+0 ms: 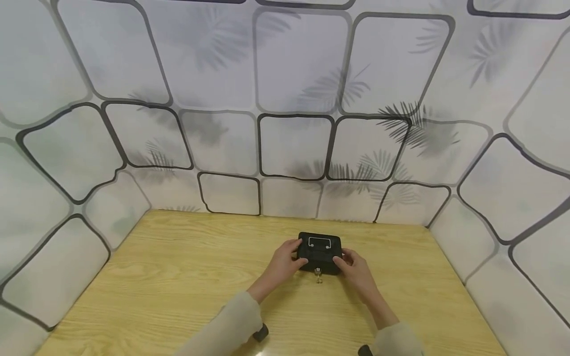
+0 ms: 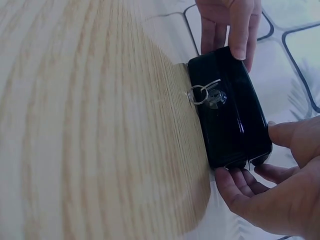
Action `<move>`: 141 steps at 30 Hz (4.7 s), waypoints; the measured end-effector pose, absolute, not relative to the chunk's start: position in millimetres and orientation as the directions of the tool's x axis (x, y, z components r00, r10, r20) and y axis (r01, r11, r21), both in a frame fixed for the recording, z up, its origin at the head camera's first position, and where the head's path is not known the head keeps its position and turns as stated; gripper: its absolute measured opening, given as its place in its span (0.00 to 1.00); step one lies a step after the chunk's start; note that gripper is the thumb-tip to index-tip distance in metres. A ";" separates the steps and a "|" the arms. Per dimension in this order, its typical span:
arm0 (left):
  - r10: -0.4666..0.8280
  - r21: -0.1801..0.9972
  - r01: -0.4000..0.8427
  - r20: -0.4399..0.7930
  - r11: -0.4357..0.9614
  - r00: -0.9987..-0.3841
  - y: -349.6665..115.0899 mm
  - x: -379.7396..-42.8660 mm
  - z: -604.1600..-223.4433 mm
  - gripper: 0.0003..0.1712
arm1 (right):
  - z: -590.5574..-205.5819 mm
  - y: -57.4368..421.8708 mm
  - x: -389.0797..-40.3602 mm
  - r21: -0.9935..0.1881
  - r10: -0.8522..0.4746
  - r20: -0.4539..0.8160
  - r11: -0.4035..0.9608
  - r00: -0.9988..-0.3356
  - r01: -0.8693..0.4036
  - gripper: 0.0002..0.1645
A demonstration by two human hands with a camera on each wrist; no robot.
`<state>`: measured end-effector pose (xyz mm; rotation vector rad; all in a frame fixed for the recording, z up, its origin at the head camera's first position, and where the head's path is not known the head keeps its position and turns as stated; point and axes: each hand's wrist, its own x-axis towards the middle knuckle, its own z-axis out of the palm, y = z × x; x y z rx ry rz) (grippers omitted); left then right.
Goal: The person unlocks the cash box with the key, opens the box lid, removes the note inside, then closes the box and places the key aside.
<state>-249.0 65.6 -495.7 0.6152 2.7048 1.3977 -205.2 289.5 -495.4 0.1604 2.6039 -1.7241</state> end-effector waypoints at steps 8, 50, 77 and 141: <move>0.364 0.749 0.360 0.170 0.556 -0.916 57.2 -248.4 -499.4 0.37 | -497.0 282.3 -206.3 -0.922 0.053 -0.017 0.386 -0.998 0.036 0.31; 0.292 0.777 0.225 0.056 0.588 -0.955 -43.5 -254.0 -490.1 0.40 | -504.4 195.2 -233.5 -0.906 -0.080 0.122 0.397 -0.989 -0.144 0.29; 0.269 0.774 0.202 0.043 0.601 -0.962 -49.7 -258.3 -488.3 0.39 | -496.0 168.7 -187.7 -0.860 0.105 0.148 0.505 -0.983 -0.076 0.18; 0.257 0.808 0.194 0.055 0.556 -0.965 -52.3 -260.4 -489.3 0.37 | -506.7 144.5 -209.9 -0.926 -0.193 -0.376 0.061 -0.906 0.372 0.18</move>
